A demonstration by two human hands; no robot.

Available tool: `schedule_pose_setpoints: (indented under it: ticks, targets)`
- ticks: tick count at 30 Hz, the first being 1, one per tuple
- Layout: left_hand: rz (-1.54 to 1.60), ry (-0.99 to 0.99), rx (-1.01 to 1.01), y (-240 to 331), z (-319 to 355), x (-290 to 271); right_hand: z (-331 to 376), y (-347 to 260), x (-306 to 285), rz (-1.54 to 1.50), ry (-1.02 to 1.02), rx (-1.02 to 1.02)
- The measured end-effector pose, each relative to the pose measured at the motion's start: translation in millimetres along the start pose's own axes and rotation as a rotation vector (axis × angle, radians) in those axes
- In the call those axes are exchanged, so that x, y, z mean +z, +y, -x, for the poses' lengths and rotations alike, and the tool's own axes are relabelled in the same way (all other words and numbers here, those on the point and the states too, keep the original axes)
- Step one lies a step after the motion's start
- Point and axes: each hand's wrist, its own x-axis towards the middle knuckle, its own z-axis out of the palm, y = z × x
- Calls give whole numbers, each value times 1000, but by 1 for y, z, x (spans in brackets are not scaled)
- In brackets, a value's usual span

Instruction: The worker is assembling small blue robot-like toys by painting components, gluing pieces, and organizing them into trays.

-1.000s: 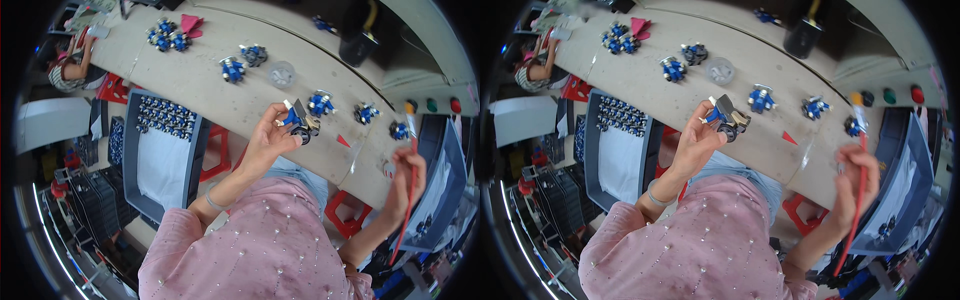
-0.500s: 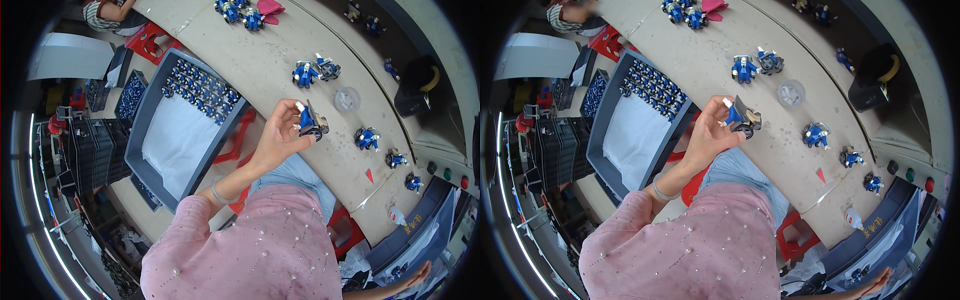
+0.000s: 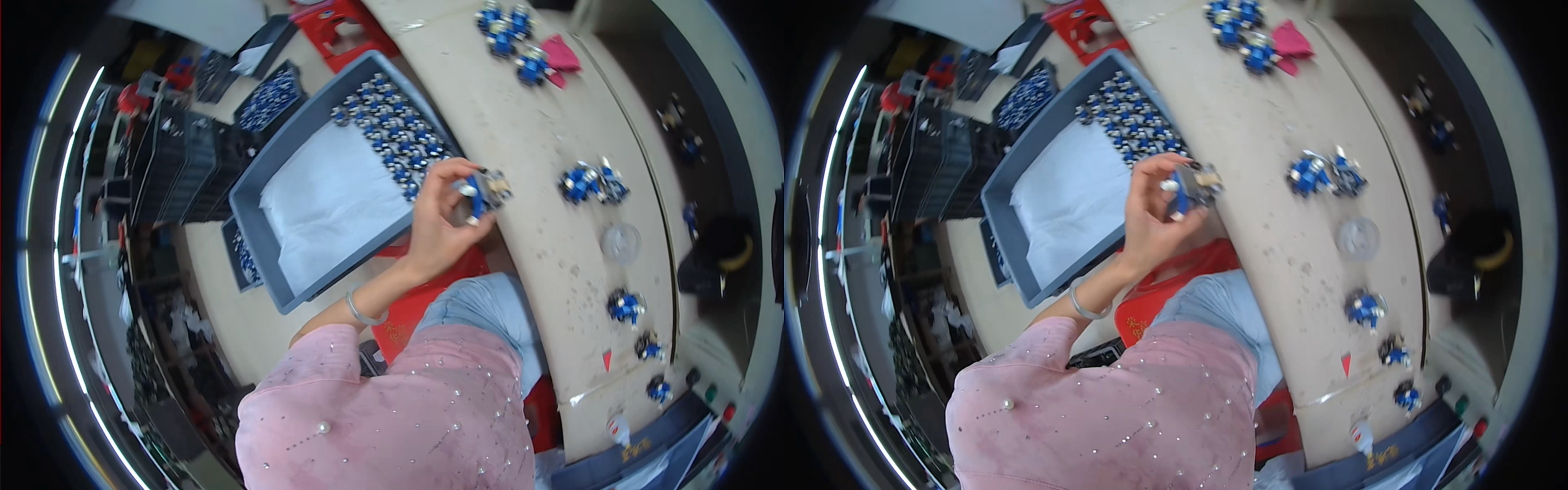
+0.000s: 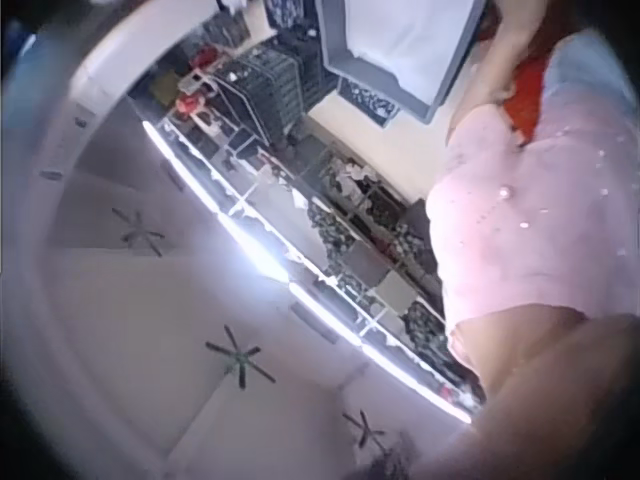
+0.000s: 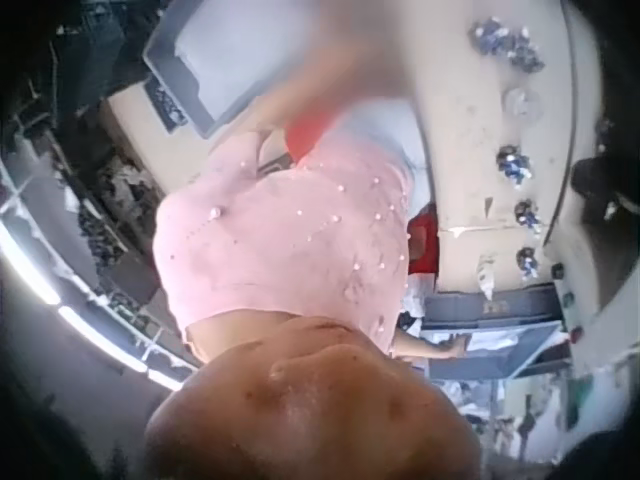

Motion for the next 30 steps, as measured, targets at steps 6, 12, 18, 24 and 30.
schedule_pose_setpoints:
  ticks: [6,12,18,24,30]
  targets:
    - [-682,562,-13,-94,-18,-186,-30,34,28,-72,-168,34]
    - [-949,586,-76,-179,-42,-308,-17,65,24,-95,-249,123]
    - [-1060,482,-151,-217,-71,-323,5,87,8,-105,-287,206]
    - [-1117,467,-121,-230,-74,-325,11,108,-2,-115,-334,275]
    - [-1066,504,-148,-229,-74,-330,7,130,0,-134,-397,346]
